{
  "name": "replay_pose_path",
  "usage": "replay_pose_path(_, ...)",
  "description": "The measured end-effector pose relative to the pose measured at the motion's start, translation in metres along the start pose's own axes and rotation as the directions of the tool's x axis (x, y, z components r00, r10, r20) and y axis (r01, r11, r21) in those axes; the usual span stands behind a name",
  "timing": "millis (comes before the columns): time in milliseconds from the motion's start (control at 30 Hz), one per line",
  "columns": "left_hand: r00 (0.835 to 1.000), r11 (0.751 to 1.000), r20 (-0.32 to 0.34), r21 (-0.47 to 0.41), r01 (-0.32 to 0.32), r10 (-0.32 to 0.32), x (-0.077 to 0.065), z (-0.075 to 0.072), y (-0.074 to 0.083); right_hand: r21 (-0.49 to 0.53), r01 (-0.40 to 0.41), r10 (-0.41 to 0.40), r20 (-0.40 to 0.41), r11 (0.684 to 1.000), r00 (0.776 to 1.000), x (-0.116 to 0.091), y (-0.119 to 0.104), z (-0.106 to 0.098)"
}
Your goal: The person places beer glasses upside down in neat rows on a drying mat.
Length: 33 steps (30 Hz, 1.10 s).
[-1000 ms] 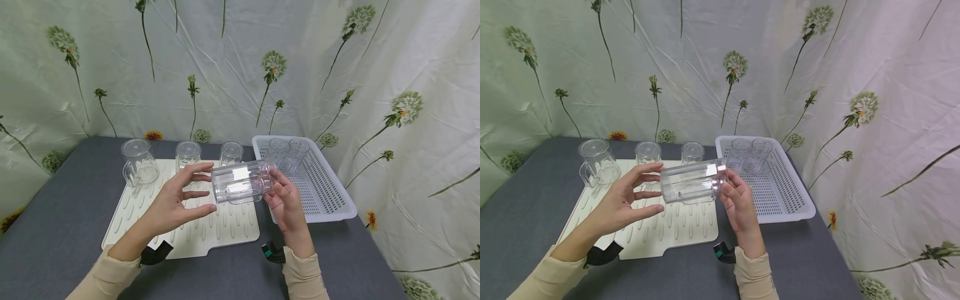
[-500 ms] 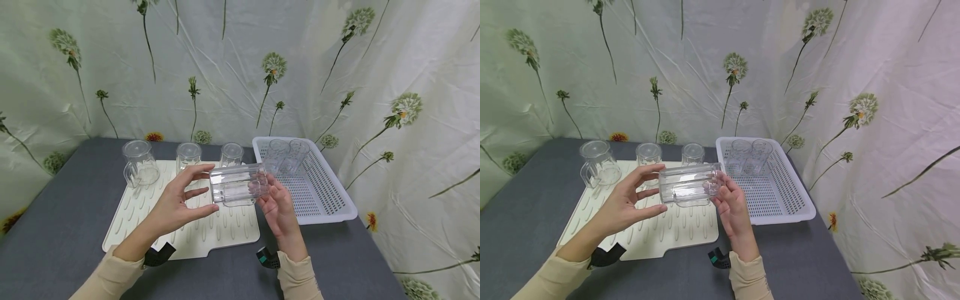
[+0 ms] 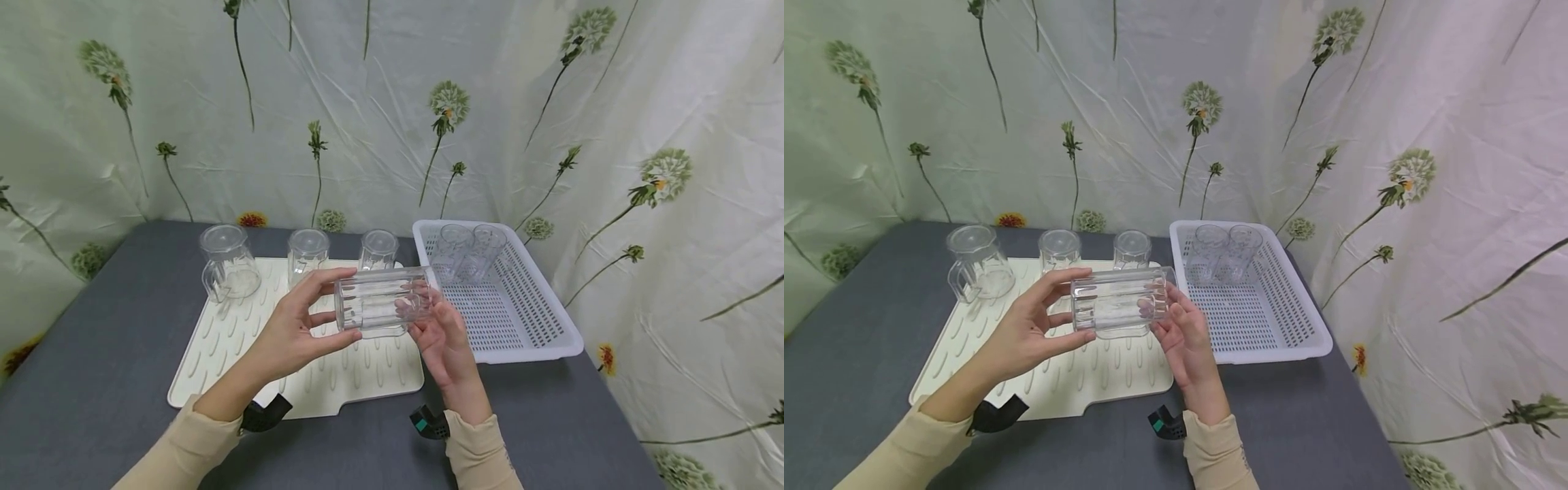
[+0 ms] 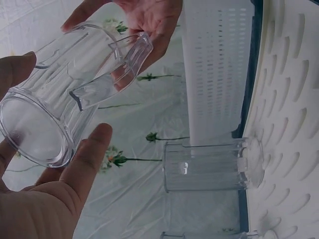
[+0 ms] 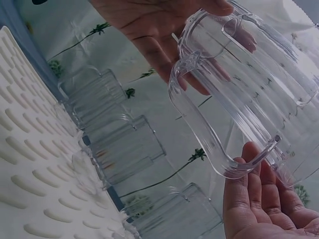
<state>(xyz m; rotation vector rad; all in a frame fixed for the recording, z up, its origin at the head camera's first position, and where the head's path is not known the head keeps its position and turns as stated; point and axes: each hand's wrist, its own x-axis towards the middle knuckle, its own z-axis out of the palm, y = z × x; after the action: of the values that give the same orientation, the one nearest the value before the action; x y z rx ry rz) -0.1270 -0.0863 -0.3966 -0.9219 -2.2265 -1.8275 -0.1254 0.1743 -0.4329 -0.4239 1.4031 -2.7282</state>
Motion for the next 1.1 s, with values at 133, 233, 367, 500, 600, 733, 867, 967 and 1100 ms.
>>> replay_pose_path(133,1.0,1.0,-0.001,-0.012,-0.01,0.01,0.001,0.0,0.0,0.023,-0.012,0.011,0.012,1.0,1.0,0.0,0.001,-0.001)
replay_pose_path(233,1.0,1.0,-0.003,-0.024,-0.015,0.015,0.002,0.0,0.0,0.029,-0.031,0.03,0.033,0.999,0.999,0.001,0.002,-0.002)
replay_pose_path(367,1.0,0.999,-0.008,-0.04,-0.009,0.008,0.001,-0.001,-0.001,0.024,-0.074,0.072,0.057,0.997,0.996,0.0,0.004,-0.003)
replay_pose_path(500,1.0,0.999,-0.004,-0.051,0.003,-0.003,0.001,-0.003,-0.001,0.018,-0.108,0.106,0.074,0.994,0.992,0.0,0.006,-0.003)
replay_pose_path(600,1.0,0.998,0.002,-0.059,0.01,-0.009,0.001,-0.005,-0.001,0.013,-0.124,0.122,0.093,0.992,0.988,0.001,0.007,-0.004)
replay_pose_path(733,1.0,0.999,0.002,-0.051,0.015,-0.015,0.002,-0.008,-0.001,0.006,-0.143,0.141,0.106,0.99,0.984,0.002,0.008,-0.004)
replay_pose_path(867,1.0,0.999,-0.007,-0.037,0.024,-0.024,0.001,-0.011,-0.001,-0.011,-0.161,0.161,0.105,0.987,0.981,0.003,0.01,-0.004)
replay_pose_path(967,0.999,0.999,-0.013,-0.039,0.029,-0.03,0.001,-0.013,0.0,-0.022,-0.169,0.17,0.102,0.985,0.98,0.004,0.012,-0.004)
replay_pose_path(1100,0.999,0.998,-0.016,-0.04,0.04,-0.041,0.001,-0.017,0.0,-0.034,-0.183,0.185,0.112,0.983,0.976,0.004,0.014,-0.004)
